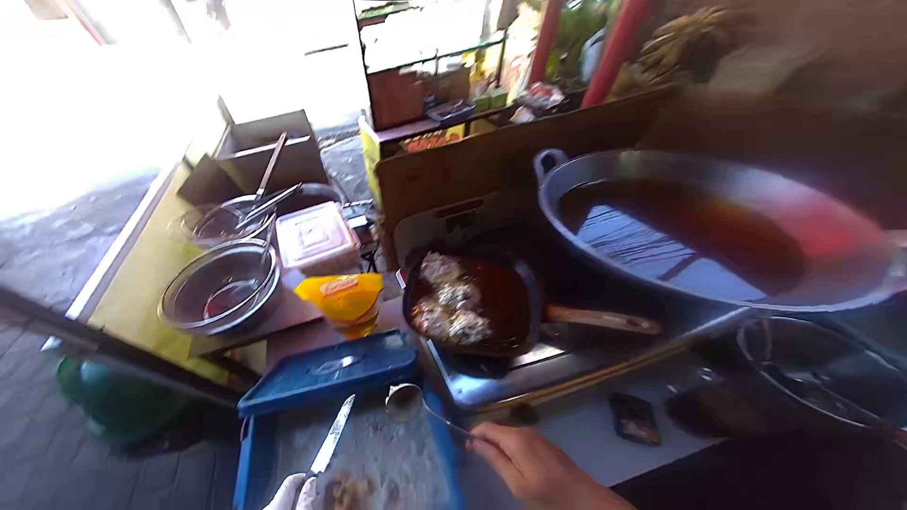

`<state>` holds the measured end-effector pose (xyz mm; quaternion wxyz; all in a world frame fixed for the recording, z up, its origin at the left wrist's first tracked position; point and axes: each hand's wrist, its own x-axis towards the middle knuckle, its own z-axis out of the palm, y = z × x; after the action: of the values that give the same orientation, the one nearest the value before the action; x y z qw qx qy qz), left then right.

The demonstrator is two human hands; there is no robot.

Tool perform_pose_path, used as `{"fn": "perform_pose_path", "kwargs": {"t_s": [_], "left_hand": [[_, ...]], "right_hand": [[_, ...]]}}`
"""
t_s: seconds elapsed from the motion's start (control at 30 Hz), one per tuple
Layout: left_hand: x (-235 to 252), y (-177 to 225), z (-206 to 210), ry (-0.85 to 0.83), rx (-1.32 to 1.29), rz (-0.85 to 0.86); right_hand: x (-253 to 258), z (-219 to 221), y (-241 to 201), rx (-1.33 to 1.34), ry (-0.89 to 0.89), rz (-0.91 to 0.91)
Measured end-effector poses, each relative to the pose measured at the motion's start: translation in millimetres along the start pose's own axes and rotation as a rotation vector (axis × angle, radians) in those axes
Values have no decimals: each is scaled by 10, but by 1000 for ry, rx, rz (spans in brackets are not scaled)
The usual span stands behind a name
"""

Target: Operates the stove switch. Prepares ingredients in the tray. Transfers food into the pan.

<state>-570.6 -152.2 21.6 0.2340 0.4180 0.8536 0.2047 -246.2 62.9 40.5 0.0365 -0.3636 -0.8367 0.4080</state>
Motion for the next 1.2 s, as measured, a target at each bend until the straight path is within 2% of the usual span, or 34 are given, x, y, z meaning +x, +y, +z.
{"fn": "perform_pose_path", "kwargs": {"t_s": [0.07,0.13,0.3,0.47,0.57,0.73,0.8,0.87,0.93,1.03,1.1,1.2], "left_hand": [[-239,-283,13,9,-91,-111],[-375,-453,-11,-9,-125,-208],[-515,-744,24,-49,-153,-299],[-644,-889,-78,-93,-135,-332],[-694,-957,-135,-103,-116,-323],[-745,-975,-314,-191,-137,-212],[-756,-956,-421,-296,-144,-180],[-743,-889,-498,-368,-142,-136],[-670,-765,-533,-463,-91,-129],[-526,-542,-441,-501,124,-181],[-430,-306,-424,-510,259,-219],[-209,95,-518,-624,391,-261]], "right_hand": [[215,291,-169,-279,-129,-12],[473,551,-396,-421,-245,-17],[948,1117,-834,-601,-417,-55],[1025,1577,-1086,-717,-555,-64],[948,1555,-1039,-743,-642,-90],[805,1156,-917,-758,-722,-147],[718,979,-901,-727,-690,-156],[573,896,-778,-662,-545,-194],[397,904,-707,-629,-448,-156],[209,1008,-707,-615,-457,-39],[173,1071,-711,-594,-442,-11],[207,1140,-786,-606,-401,-23]]}}
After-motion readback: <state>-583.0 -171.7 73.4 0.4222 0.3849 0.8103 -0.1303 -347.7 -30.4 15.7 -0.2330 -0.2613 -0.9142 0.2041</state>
